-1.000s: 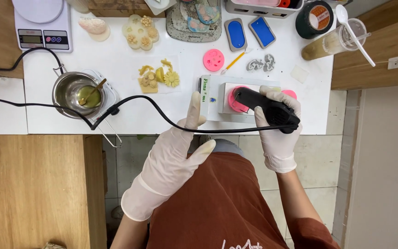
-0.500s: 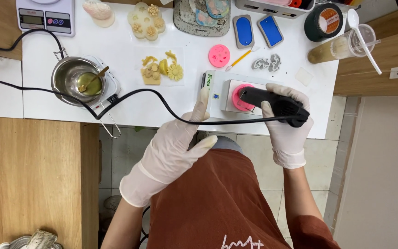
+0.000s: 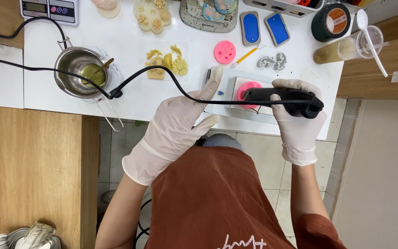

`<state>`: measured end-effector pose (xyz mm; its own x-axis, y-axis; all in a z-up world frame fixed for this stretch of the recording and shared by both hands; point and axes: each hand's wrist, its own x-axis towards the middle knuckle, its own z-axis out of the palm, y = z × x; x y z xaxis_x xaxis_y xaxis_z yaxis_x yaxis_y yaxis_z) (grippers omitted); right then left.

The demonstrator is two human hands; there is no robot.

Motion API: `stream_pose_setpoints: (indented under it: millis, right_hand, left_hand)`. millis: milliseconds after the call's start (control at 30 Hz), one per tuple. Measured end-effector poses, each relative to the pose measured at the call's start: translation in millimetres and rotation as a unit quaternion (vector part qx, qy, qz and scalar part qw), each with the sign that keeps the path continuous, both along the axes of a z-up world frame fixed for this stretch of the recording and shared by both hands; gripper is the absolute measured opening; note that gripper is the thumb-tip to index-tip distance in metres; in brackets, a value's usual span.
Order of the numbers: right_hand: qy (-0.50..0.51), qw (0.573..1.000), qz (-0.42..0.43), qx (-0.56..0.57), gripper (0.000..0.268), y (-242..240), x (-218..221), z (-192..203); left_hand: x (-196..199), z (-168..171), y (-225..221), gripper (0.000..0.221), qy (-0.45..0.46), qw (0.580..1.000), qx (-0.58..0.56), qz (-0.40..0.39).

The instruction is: The person prepares a pink silicone mold by scraping its surface with a yellow tool, then uses a heat gun to warm the mold. They pour melted green wax from a metal pot into the mold cavities and use the tool to spread the wax evenly. The person stirs the remaining wax in the pot and briefly applies the heat gun to the pot.

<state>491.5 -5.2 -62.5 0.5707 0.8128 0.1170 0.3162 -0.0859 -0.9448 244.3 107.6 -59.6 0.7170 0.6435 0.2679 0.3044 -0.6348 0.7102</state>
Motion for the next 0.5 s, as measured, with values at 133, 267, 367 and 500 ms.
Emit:
stream_pose_setpoints:
  millis: [133,267,367,500]
  right_hand:
    - [-0.031,0.999,-0.007,0.003,0.041,-2,-1,-5]
    - [-0.004,1.000,-0.009,-0.009,0.042,0,-8,1]
    - [0.009,1.000,-0.012,-0.006,0.042,2,-8,1]
    - [-0.006,1.000,-0.012,-0.017,0.042,5,-11,4]
  left_hand:
    - [-2,-2,1,0.076,0.024,1.000,-0.007,0.002]
    - [-5,10,1,0.075,0.036,0.999,-0.033,0.000]
    - [-10,14,-1,0.070,0.026,0.999,-0.034,0.006]
    - [-13,10,2,0.068,0.018,1.000,-0.016,-0.001]
